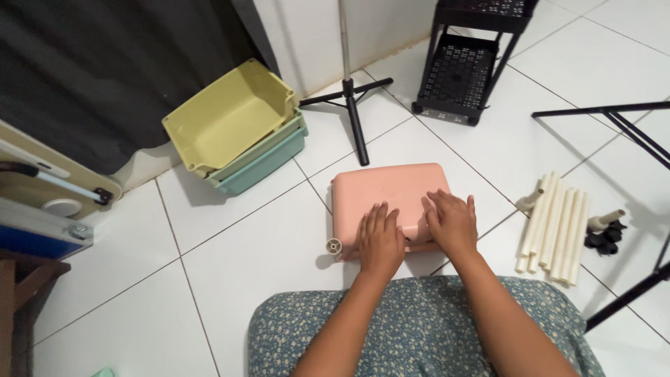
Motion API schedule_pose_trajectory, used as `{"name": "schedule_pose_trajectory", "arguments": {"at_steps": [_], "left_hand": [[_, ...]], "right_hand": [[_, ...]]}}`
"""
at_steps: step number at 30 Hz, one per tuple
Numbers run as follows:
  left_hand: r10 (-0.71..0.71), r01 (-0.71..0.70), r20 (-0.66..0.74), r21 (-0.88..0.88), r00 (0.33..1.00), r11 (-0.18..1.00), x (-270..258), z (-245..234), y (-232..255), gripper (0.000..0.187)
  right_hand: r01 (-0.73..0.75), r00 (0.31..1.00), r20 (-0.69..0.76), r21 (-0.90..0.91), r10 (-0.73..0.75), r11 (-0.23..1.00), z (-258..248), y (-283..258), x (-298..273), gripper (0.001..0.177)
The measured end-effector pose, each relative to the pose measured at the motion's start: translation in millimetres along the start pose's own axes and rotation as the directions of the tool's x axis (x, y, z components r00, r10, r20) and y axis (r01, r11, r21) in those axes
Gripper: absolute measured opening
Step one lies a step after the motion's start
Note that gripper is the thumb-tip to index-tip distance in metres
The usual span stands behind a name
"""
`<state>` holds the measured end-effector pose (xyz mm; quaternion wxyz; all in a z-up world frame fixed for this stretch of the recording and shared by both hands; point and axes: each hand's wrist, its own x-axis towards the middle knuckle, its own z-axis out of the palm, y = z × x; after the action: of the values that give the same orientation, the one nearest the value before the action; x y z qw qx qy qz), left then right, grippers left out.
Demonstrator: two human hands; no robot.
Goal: The person assembles plastic storage bins by inserting white plastic rods into corner holes and attaching small wheels to the base. They handle teal, yellow, and pink bins, stacking completed units and moving parts as needed.
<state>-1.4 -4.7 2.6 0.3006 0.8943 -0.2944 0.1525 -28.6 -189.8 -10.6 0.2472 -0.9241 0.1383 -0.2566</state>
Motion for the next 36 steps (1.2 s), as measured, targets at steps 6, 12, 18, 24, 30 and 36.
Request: {"name": "schedule_pose_trajectory", "arguments": {"at_steps": [6, 12, 18, 24, 30, 36], "left_hand": [[0.049, -0.047, 0.030, -0.050, 0.998, 0.998, 20, 13, 34, 0.043], [0.150, -0.140, 0.080, -0.118, 0.985, 0.983, 38, 47, 76, 0.044], [0.259, -0.230, 0.161, -0.181, 0.952, 0.956, 50, 85, 124, 0.043], [0.334, -0.274, 0.223, -0.259, 0.916, 0.926, 58, 116, 160, 0.043], [0.359, -0.273, 0.272, -0.306, 0.893, 0.912, 62, 139, 175, 0.043], [0.367, -0.267, 0.291, -0.331, 0.884, 0.905, 65, 155, 183, 0.042]], "right_hand": [[-0.058, 0.983, -0.175, 0.030, 0.063, 0.998, -29, 39, 12, 0.041], [-0.227, 0.906, -0.335, 0.129, 0.258, 0.965, -68, 108, 14, 0.041], [-0.509, 0.728, -0.392, 0.240, 0.562, 0.827, -86, 181, -2, 0.045], [-0.711, 0.566, -0.362, 0.240, 0.741, 0.661, -92, 232, -15, 0.052], [-0.773, 0.518, -0.289, 0.244, 0.805, 0.585, -92, 259, -17, 0.056], [-0.757, 0.577, -0.263, 0.184, 0.773, 0.628, -79, 284, -26, 0.060]]}}
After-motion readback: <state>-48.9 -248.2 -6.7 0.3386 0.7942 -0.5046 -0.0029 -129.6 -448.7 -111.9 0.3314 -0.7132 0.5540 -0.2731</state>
